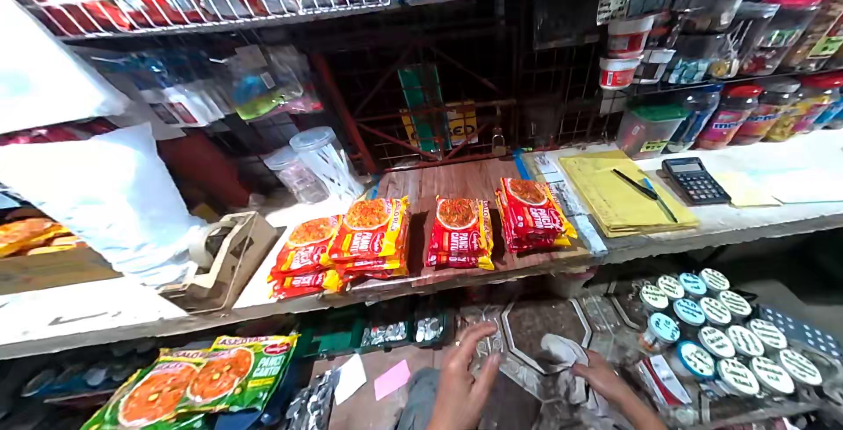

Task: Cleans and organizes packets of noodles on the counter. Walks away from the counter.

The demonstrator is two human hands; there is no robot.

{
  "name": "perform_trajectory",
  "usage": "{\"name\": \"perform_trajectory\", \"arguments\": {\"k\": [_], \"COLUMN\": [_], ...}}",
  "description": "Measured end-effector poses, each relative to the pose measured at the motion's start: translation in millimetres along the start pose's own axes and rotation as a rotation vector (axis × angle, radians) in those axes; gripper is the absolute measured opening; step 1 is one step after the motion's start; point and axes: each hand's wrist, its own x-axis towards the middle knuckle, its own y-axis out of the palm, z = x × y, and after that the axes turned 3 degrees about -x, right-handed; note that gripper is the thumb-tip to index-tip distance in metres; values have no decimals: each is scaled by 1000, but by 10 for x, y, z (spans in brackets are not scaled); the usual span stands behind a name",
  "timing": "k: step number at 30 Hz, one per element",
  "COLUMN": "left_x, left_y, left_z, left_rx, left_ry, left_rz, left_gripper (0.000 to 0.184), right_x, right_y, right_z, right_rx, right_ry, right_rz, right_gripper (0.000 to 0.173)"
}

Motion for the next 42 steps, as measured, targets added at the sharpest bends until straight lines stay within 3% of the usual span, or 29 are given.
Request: {"name": "perform_trajectory", "arguments": {"k": [3,5,6,9,12,17,21,23,26,29,32,35,37,42], "left_x": [-156,-137,-103,29,151,216,214,190,158,179,230,238,245,278], "left_y": [469,685,768,940,1100,1186,1043,947,837,764,772,830,797,698], "left_z": [314,366,360,292,232,231,207,227,285,195,119,206,281,183], "left_rx": [-130,-291,-373,-494,-505,-559,-533,-353,-159,-203,-287,-438,-524,-745], "left_ry": [-486,-647,-671,-643,-624,-591,-601,-482,-275,-344,-474,-389,-366,-645], "left_rz": [85,89,82,51,-22,-99,-131,-214,-328,-169,-95,-210,-200,-36], "left_gripper": [64,80,79,56,39,32,30,41,37,48,59,26,19,13], "right_x": [-309,-497,-545,-586,-534,-440,-446,-455,-487,-537,-603,-634,-668,-704], "right_y": [-25,-59,-87,-175,-253,-292,-172,-82,56,151,185,187,174,112], "right_z": [519,795,882,1035,1090,1218,1217,1193,1187,1159,1145,1115,1129,1099], "right_rx": [420,649,739,888,854,821,907,928,944,806,569,433,500,540], "right_ry": [-13,-45,-60,-114,-172,-125,-118,-168,-210,-283,-317,-349,-334,-281], "right_rz": [45,74,89,121,139,152,235,276,254,149,77,39,29,44], "right_gripper": [57,54,49,37,42,32,41,42,40,39,51,55,54,56]}}
